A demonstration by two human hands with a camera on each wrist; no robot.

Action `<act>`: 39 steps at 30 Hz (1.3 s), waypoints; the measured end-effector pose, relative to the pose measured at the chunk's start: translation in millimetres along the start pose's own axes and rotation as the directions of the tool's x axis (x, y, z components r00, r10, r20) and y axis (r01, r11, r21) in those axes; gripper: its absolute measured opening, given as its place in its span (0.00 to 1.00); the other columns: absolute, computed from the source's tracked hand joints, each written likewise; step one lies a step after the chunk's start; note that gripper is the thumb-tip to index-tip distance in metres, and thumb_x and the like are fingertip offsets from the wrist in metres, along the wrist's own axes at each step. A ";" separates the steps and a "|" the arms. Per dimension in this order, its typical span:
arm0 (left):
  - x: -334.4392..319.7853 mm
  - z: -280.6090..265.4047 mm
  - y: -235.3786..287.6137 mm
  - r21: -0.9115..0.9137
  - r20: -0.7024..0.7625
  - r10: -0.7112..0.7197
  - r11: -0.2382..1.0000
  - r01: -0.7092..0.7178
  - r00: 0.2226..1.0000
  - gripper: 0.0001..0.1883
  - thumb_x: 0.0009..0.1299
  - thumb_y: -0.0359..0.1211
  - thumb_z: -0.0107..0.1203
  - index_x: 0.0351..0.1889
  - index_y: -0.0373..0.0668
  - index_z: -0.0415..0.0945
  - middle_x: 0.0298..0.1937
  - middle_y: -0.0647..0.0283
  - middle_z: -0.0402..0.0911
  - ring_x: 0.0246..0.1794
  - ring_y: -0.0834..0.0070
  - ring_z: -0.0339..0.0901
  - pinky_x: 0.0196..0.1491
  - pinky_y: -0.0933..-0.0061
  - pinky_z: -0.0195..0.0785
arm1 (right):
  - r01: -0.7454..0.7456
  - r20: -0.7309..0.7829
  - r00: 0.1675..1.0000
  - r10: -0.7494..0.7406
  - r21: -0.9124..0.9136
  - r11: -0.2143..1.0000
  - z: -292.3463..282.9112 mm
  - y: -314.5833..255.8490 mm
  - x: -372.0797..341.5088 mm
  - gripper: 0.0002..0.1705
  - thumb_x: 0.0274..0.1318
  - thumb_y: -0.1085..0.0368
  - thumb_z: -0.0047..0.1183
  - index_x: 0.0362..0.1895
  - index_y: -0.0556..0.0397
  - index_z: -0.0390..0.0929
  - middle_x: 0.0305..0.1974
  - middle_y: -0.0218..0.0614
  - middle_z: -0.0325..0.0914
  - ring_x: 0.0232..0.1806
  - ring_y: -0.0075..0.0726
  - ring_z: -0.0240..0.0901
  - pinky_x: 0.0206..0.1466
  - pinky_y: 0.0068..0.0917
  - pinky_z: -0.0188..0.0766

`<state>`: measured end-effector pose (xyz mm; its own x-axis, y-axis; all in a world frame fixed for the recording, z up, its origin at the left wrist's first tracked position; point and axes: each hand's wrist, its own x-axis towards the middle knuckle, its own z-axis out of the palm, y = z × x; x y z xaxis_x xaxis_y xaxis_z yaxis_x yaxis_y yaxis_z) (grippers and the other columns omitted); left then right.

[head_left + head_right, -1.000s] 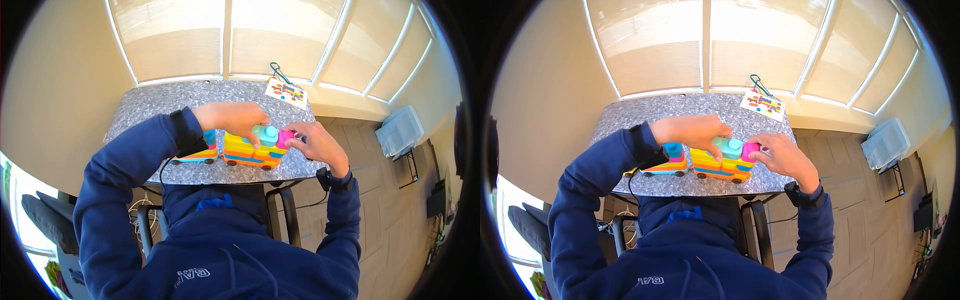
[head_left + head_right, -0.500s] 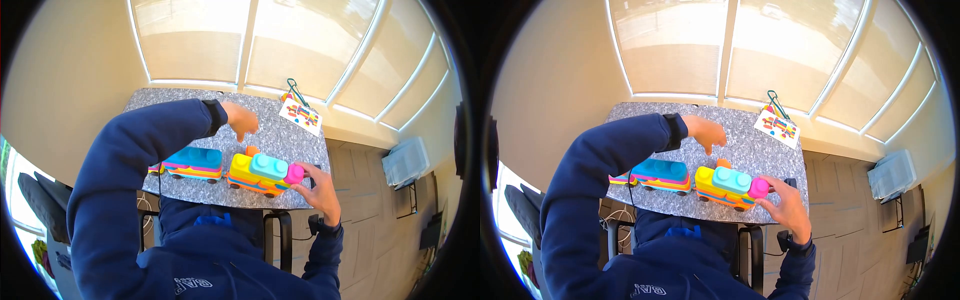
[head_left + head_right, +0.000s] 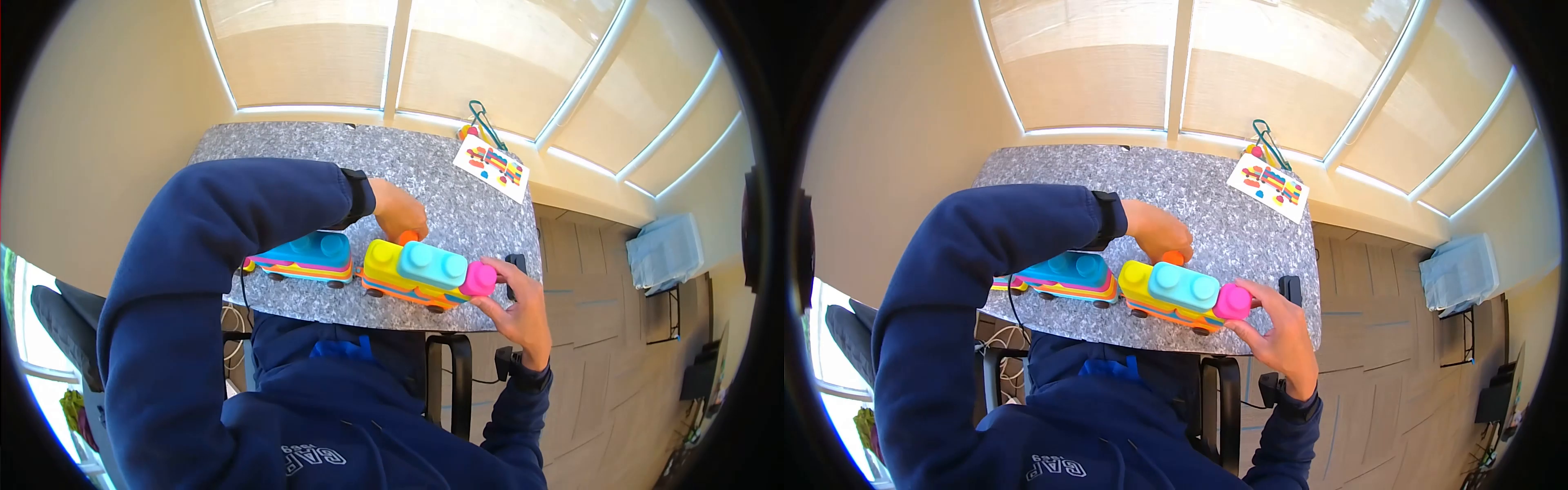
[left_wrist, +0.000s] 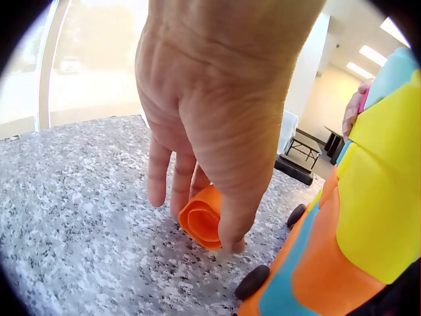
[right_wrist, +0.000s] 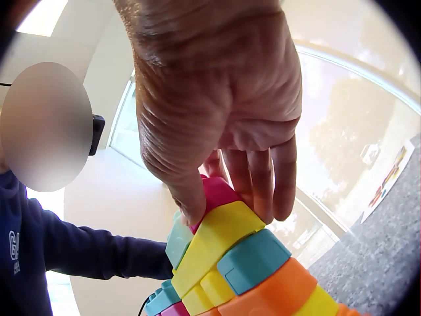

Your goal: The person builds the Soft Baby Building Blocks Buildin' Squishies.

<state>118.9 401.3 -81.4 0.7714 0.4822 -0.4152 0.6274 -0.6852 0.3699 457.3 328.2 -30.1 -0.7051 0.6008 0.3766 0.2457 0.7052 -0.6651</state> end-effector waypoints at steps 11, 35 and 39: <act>-138.2 -80.6 47.9 -0.052 -0.476 -0.208 0.976 0.209 0.854 0.26 0.68 0.30 0.68 0.64 0.43 0.78 0.56 0.49 0.88 0.59 0.47 0.84 0.60 0.52 0.77 | 0.003 -0.055 0.998 -0.001 0.029 1.000 10.3 2.2 -5.0 0.35 0.54 0.70 0.77 0.68 0.58 0.81 0.59 0.50 0.88 0.53 0.48 0.89 0.57 0.38 0.85; -308.8 114.0 164.4 -0.550 -0.793 -0.554 0.830 0.093 0.254 0.28 0.70 0.23 0.67 0.70 0.41 0.79 0.65 0.58 0.86 0.67 0.67 0.83 0.77 0.62 0.73 | -0.077 -0.179 0.977 0.116 0.209 0.975 71.8 33.8 -34.4 0.43 0.56 0.74 0.75 0.75 0.59 0.70 0.60 0.45 0.86 0.63 0.43 0.86 0.70 0.41 0.79; -301.6 118.6 163.2 -0.609 -0.749 -0.592 0.792 0.043 0.299 0.30 0.70 0.19 0.68 0.71 0.40 0.77 0.68 0.61 0.83 0.71 0.70 0.80 0.79 0.62 0.70 | -0.107 -0.146 0.979 0.144 0.234 0.966 83.0 39.4 -34.7 0.38 0.56 0.73 0.76 0.70 0.59 0.73 0.60 0.44 0.87 0.64 0.41 0.85 0.69 0.40 0.79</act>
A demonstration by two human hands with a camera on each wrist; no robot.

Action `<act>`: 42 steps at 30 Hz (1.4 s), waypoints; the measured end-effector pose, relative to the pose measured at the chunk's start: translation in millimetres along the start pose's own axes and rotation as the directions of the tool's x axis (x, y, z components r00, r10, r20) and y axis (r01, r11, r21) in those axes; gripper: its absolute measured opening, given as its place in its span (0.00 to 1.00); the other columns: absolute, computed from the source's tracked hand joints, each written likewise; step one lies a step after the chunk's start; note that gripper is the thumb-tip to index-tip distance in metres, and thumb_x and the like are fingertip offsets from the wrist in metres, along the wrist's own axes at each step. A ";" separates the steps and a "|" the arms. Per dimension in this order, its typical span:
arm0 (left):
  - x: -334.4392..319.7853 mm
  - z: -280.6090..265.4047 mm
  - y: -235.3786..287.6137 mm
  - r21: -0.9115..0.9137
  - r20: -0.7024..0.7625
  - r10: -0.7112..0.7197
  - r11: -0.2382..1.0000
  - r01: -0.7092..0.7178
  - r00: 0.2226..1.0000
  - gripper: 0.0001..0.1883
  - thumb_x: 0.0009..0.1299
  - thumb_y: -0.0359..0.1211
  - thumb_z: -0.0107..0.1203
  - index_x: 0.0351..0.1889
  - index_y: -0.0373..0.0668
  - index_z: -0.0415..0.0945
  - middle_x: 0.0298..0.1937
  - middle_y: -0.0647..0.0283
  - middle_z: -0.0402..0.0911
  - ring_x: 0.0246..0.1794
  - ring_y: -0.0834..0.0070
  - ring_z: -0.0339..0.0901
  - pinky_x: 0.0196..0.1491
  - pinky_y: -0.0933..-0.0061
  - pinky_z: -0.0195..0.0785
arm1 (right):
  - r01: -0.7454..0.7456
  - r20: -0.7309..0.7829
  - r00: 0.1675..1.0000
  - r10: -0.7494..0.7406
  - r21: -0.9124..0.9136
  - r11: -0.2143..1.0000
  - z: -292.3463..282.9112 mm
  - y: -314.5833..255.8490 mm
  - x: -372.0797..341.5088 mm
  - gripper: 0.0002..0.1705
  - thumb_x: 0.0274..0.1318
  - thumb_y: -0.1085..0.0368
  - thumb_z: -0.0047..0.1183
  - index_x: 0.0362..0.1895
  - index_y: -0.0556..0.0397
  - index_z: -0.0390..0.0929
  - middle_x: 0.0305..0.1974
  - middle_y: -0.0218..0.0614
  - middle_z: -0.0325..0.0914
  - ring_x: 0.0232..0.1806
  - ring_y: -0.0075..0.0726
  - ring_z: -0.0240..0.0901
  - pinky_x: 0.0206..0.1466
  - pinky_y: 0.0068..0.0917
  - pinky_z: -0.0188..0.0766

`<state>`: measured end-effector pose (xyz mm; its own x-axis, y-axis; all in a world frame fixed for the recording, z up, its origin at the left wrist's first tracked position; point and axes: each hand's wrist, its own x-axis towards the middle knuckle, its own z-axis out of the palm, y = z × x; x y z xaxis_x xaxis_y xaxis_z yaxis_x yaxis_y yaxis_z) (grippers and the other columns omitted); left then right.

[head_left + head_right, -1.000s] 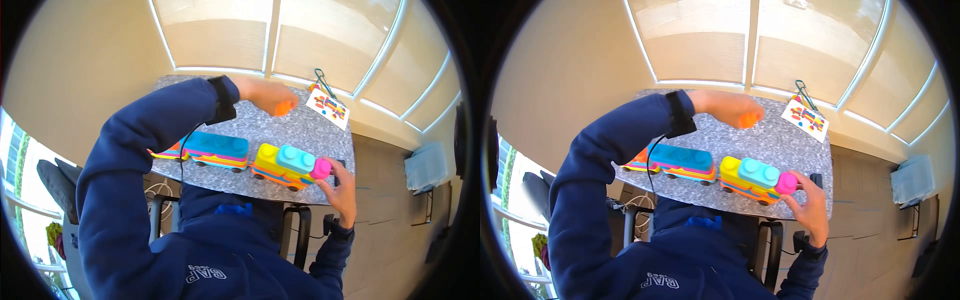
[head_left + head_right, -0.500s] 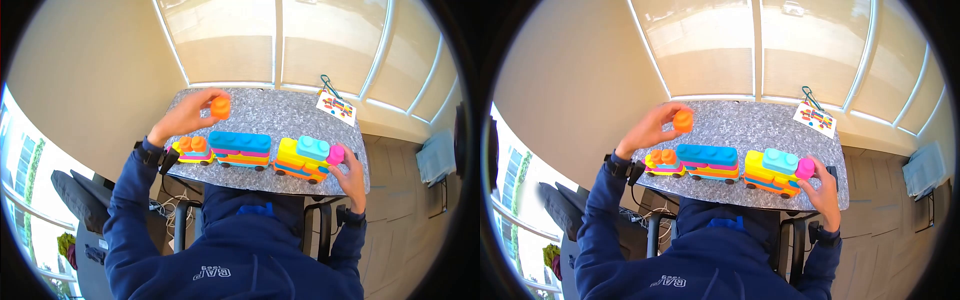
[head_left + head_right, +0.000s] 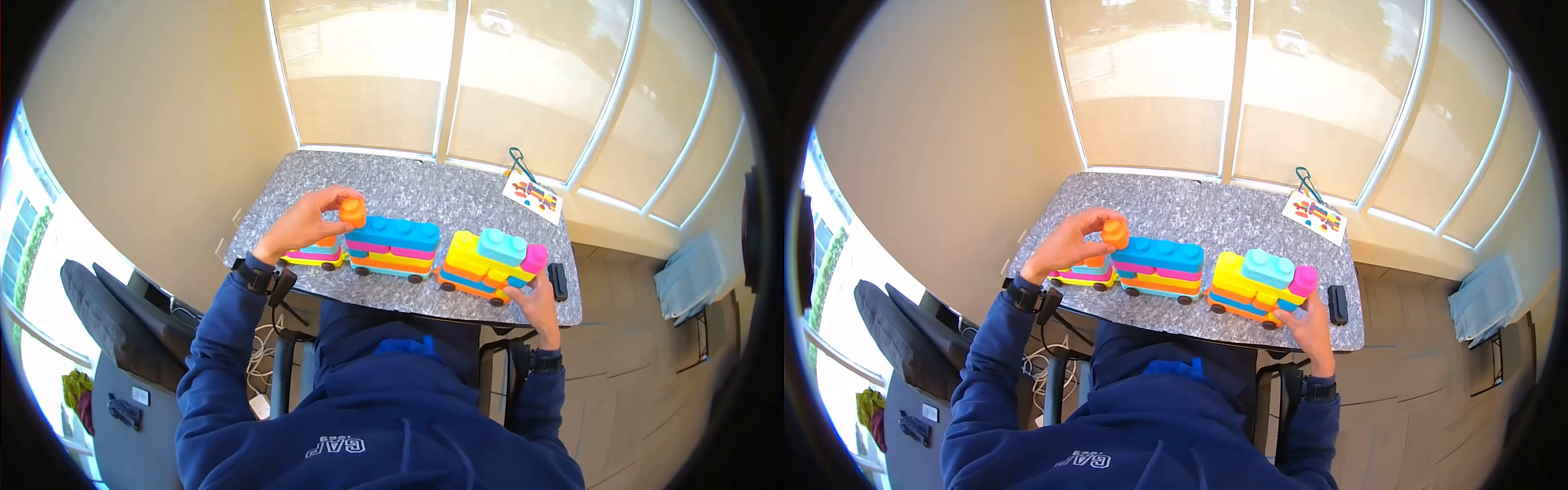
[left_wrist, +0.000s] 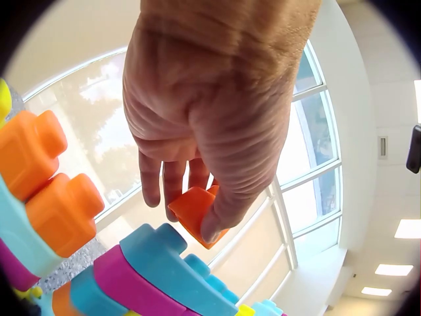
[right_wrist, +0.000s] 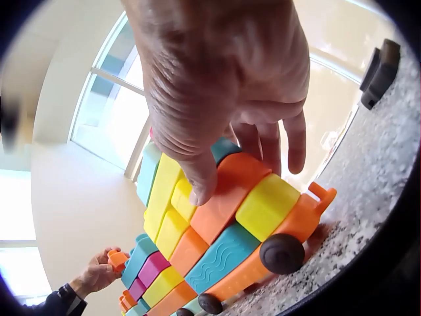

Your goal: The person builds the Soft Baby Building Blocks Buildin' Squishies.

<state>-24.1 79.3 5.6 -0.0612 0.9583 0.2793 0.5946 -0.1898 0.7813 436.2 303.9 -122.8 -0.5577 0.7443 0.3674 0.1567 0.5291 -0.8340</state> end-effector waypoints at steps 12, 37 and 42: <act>2.2 3.6 -9.0 -0.039 0.047 -0.034 0.999 0.036 0.998 0.29 0.72 0.21 0.68 0.72 0.39 0.77 0.68 0.58 0.83 0.71 0.68 0.81 0.79 0.61 0.70 | -0.141 0.111 0.983 0.150 -0.087 0.986 -8.6 -0.6 3.4 0.36 0.54 0.69 0.80 0.66 0.59 0.78 0.55 0.43 0.90 0.56 0.41 0.88 0.61 0.41 0.83; 3.8 2.9 -30.0 -0.076 0.158 -0.041 0.996 0.053 0.987 0.34 0.77 0.25 0.66 0.81 0.46 0.70 0.74 0.57 0.80 0.71 0.67 0.80 0.77 0.60 0.71 | -0.176 0.168 0.964 0.206 -0.175 0.969 -9.6 12.3 -1.4 0.37 0.54 0.71 0.79 0.67 0.60 0.77 0.56 0.46 0.89 0.57 0.45 0.88 0.59 0.41 0.85; -1.2 -0.9 -28.8 0.004 0.110 -0.035 0.999 0.035 0.993 0.38 0.73 0.30 0.72 0.81 0.47 0.70 0.76 0.59 0.79 0.76 0.64 0.76 0.79 0.57 0.68 | -0.183 0.173 0.963 0.208 -0.150 0.972 -10.6 14.4 -0.5 0.35 0.54 0.71 0.79 0.65 0.60 0.78 0.55 0.46 0.90 0.56 0.44 0.89 0.59 0.41 0.85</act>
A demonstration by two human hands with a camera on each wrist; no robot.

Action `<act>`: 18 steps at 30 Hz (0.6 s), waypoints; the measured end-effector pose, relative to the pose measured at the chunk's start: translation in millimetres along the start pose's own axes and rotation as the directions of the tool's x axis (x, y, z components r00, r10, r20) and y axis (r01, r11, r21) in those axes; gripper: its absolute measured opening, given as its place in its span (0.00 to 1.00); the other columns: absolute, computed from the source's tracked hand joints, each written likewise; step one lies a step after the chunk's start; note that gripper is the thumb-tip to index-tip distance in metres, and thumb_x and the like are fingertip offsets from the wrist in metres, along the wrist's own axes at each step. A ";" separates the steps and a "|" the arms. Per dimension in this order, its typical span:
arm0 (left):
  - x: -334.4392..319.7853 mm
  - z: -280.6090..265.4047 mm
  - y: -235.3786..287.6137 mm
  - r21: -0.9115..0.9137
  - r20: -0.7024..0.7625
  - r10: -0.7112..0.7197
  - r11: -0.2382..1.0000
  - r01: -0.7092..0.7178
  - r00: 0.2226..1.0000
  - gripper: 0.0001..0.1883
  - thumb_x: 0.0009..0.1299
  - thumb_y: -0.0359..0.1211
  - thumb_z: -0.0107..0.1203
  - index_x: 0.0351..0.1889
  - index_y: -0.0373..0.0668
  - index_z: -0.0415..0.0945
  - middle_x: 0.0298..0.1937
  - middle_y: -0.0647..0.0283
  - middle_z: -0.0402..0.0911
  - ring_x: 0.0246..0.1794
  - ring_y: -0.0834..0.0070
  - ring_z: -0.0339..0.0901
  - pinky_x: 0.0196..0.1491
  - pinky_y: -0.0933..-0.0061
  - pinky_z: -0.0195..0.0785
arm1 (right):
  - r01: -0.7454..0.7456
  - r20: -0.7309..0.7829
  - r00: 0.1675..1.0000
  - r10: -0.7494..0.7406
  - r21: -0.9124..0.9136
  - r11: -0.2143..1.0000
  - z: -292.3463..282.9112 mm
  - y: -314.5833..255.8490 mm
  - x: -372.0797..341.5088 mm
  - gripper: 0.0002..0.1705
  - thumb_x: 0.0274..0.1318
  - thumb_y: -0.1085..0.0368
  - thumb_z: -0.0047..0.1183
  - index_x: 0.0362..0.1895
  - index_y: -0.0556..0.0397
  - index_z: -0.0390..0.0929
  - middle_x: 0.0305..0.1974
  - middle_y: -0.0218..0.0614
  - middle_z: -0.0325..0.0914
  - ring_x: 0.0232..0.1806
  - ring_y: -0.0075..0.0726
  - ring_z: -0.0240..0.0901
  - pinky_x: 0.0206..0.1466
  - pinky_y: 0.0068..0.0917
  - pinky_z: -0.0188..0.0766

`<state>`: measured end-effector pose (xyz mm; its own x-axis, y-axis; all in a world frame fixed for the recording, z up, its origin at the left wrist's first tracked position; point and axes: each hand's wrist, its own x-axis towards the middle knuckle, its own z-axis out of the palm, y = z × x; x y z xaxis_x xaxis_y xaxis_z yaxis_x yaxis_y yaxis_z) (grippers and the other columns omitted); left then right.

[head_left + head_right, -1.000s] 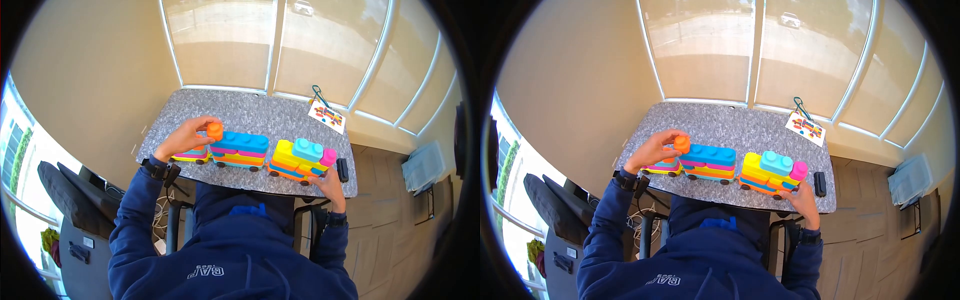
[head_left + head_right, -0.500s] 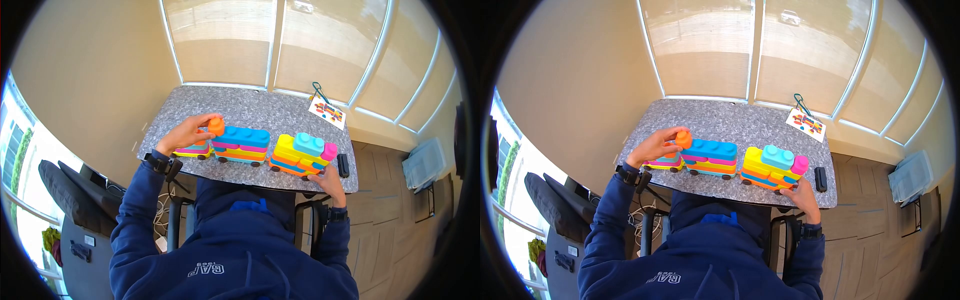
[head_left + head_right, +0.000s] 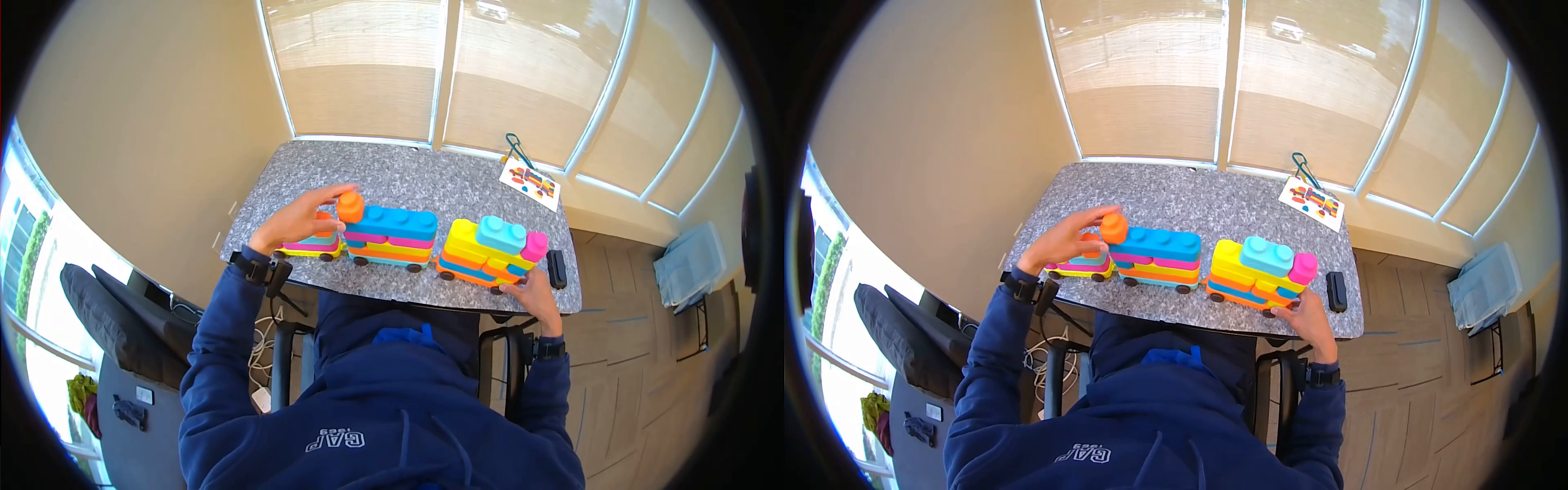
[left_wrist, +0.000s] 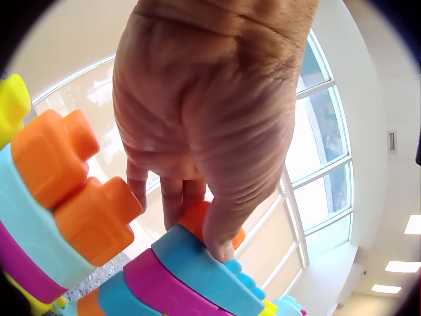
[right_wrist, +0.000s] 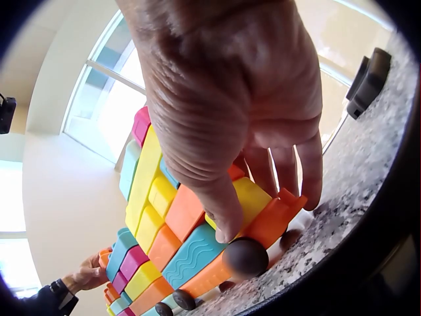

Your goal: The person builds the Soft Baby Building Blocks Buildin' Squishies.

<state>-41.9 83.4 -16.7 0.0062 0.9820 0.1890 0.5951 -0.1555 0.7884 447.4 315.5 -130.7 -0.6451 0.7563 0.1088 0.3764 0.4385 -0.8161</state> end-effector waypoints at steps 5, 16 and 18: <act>-39.5 -34.4 -10.0 0.137 -0.201 0.032 0.991 -0.004 0.979 0.43 0.67 0.36 0.77 0.80 0.47 0.71 0.78 0.59 0.78 0.79 0.60 0.73 0.80 0.55 0.65 | 0.020 0.010 1.000 -0.020 -0.001 1.000 0.2 1.1 0.9 0.34 0.54 0.70 0.79 0.64 0.60 0.80 0.54 0.44 0.91 0.53 0.42 0.89 0.58 0.40 0.84; -92.7 -17.7 -90.6 0.225 -0.264 -0.336 0.890 0.397 0.904 0.39 0.60 0.33 0.82 0.70 0.40 0.77 0.59 0.50 0.88 0.60 0.57 0.86 0.64 0.60 0.78 | 0.013 0.001 1.000 -0.013 -0.112 0.994 1.9 -19.0 3.6 0.34 0.52 0.66 0.82 0.62 0.61 0.82 0.48 0.44 0.93 0.47 0.41 0.91 0.53 0.38 0.86; -94.4 -16.5 -104.9 0.214 -0.305 -0.328 0.891 0.400 0.894 0.37 0.60 0.32 0.82 0.68 0.40 0.78 0.55 0.50 0.90 0.56 0.57 0.89 0.59 0.60 0.80 | 0.005 -0.026 1.000 -0.008 -0.111 0.994 4.9 -12.2 6.4 0.32 0.51 0.65 0.82 0.58 0.62 0.84 0.46 0.45 0.93 0.45 0.43 0.92 0.52 0.37 0.86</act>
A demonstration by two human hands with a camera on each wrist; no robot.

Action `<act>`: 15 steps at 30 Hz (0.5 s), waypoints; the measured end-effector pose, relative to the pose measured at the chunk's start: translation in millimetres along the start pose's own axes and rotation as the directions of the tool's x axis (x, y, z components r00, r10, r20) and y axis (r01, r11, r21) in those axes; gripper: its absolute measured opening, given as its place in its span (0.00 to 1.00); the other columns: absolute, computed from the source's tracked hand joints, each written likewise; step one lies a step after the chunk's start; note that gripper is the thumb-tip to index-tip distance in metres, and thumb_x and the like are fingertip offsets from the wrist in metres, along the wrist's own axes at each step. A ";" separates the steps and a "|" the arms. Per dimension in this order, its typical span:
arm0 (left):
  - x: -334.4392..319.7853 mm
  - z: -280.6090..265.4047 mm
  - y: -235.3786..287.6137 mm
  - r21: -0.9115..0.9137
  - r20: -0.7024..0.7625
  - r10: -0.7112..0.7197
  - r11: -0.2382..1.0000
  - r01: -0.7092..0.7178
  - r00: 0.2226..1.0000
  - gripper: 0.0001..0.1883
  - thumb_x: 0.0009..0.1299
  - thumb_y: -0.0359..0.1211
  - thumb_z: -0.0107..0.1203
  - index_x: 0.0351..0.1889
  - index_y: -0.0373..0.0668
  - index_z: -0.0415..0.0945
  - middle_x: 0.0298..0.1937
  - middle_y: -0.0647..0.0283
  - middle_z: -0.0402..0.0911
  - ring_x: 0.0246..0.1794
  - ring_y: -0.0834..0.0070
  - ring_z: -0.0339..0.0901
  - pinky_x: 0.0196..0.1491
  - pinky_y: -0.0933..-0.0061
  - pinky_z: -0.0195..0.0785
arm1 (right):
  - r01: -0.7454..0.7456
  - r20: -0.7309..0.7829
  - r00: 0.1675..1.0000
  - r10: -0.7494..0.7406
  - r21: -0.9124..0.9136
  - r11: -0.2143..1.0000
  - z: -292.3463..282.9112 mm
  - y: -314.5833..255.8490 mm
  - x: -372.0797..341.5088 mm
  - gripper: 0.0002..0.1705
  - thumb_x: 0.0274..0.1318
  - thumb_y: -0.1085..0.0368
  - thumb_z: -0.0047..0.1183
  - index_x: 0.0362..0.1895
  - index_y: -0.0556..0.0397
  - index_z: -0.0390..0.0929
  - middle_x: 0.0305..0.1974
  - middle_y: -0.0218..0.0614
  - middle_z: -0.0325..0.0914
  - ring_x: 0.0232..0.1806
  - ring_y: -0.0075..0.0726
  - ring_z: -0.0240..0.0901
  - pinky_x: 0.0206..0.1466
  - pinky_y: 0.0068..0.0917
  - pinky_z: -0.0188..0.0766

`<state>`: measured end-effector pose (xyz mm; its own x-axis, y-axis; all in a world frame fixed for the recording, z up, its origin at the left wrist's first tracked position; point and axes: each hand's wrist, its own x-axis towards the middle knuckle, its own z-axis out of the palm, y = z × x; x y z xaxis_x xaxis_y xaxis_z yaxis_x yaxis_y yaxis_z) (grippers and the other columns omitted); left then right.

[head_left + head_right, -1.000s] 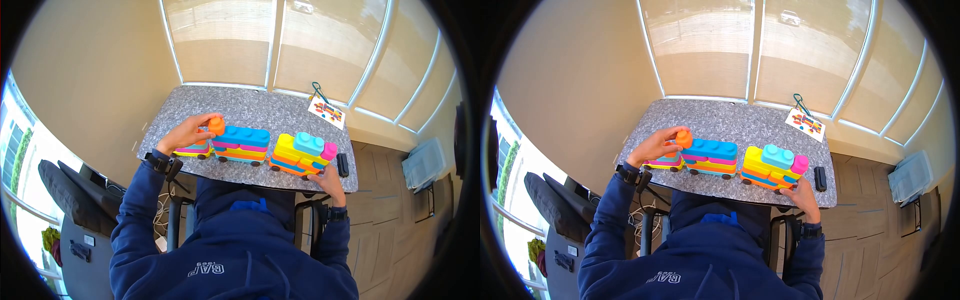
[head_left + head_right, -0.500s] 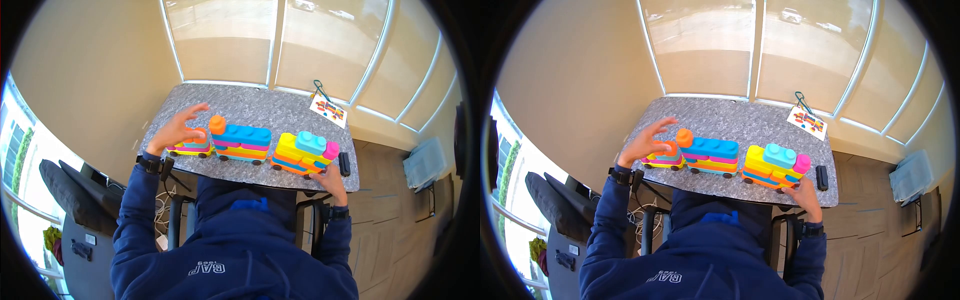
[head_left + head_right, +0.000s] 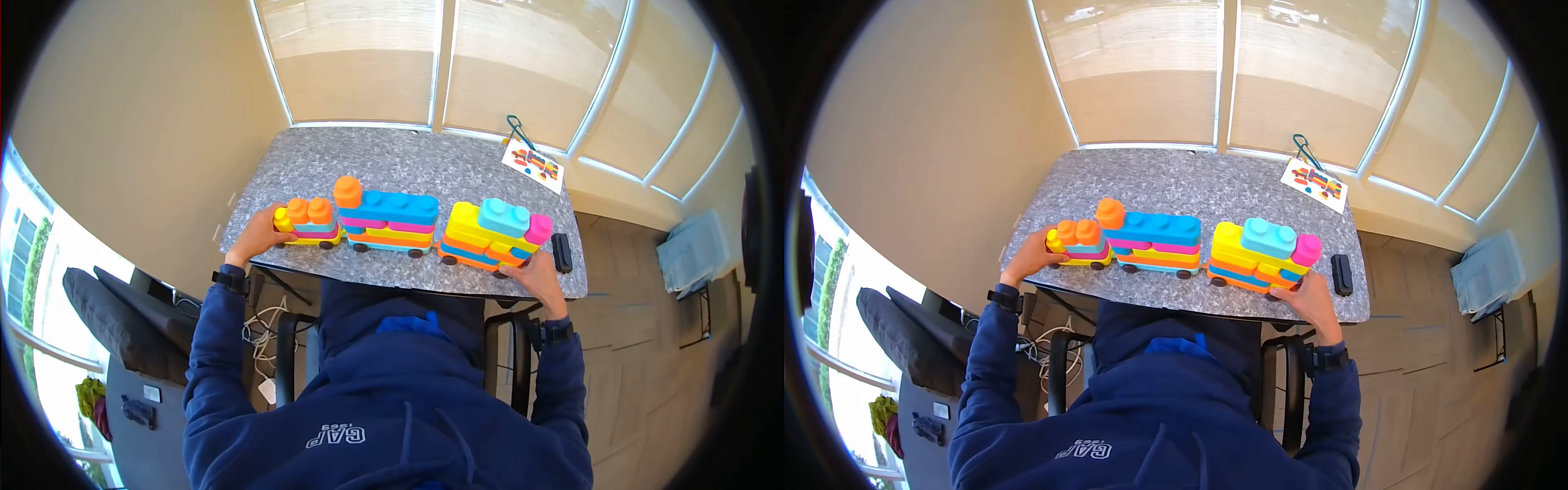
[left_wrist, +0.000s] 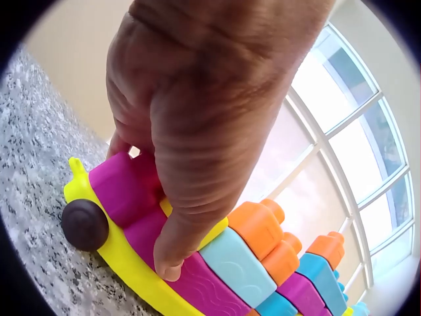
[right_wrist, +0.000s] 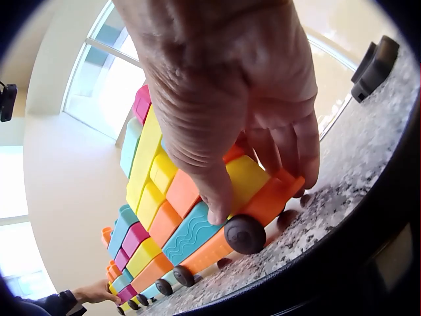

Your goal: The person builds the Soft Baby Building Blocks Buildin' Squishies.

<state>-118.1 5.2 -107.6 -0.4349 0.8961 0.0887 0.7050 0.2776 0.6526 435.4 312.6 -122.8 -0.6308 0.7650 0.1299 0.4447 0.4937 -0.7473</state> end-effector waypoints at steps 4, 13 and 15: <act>2.9 -1.0 11.8 0.029 -0.035 0.009 1.000 -0.008 0.999 0.33 0.60 0.32 0.82 0.63 0.40 0.81 0.49 0.50 0.91 0.50 0.58 0.90 0.55 0.59 0.81 | -0.004 -0.053 0.999 0.002 -0.039 0.999 3.8 8.6 6.4 0.30 0.51 0.64 0.82 0.56 0.62 0.84 0.46 0.48 0.93 0.45 0.47 0.93 0.51 0.39 0.86; 45.3 13.5 7.2 0.072 -0.087 0.057 0.996 -0.051 0.995 0.29 0.60 0.32 0.82 0.58 0.39 0.81 0.48 0.50 0.91 0.48 0.56 0.90 0.51 0.58 0.82 | 0.041 -0.113 0.992 -0.055 -0.120 0.992 0.1 31.6 54.9 0.29 0.53 0.60 0.81 0.54 0.63 0.84 0.45 0.53 0.92 0.46 0.56 0.91 0.51 0.45 0.85; 58.5 15.7 10.2 0.065 -0.092 0.037 0.997 -0.031 0.995 0.29 0.59 0.32 0.82 0.58 0.39 0.81 0.49 0.49 0.91 0.48 0.55 0.90 0.51 0.58 0.82 | 0.033 -0.133 0.990 -0.046 -0.101 0.994 -2.8 26.3 65.6 0.30 0.53 0.60 0.80 0.55 0.63 0.84 0.47 0.53 0.92 0.48 0.56 0.92 0.53 0.45 0.85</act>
<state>-127.6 65.9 -107.6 -0.4588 0.8698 0.1816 0.7530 0.2721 0.5991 407.4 377.0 -132.2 -0.5601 0.7898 0.2500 0.4860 0.5577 -0.6729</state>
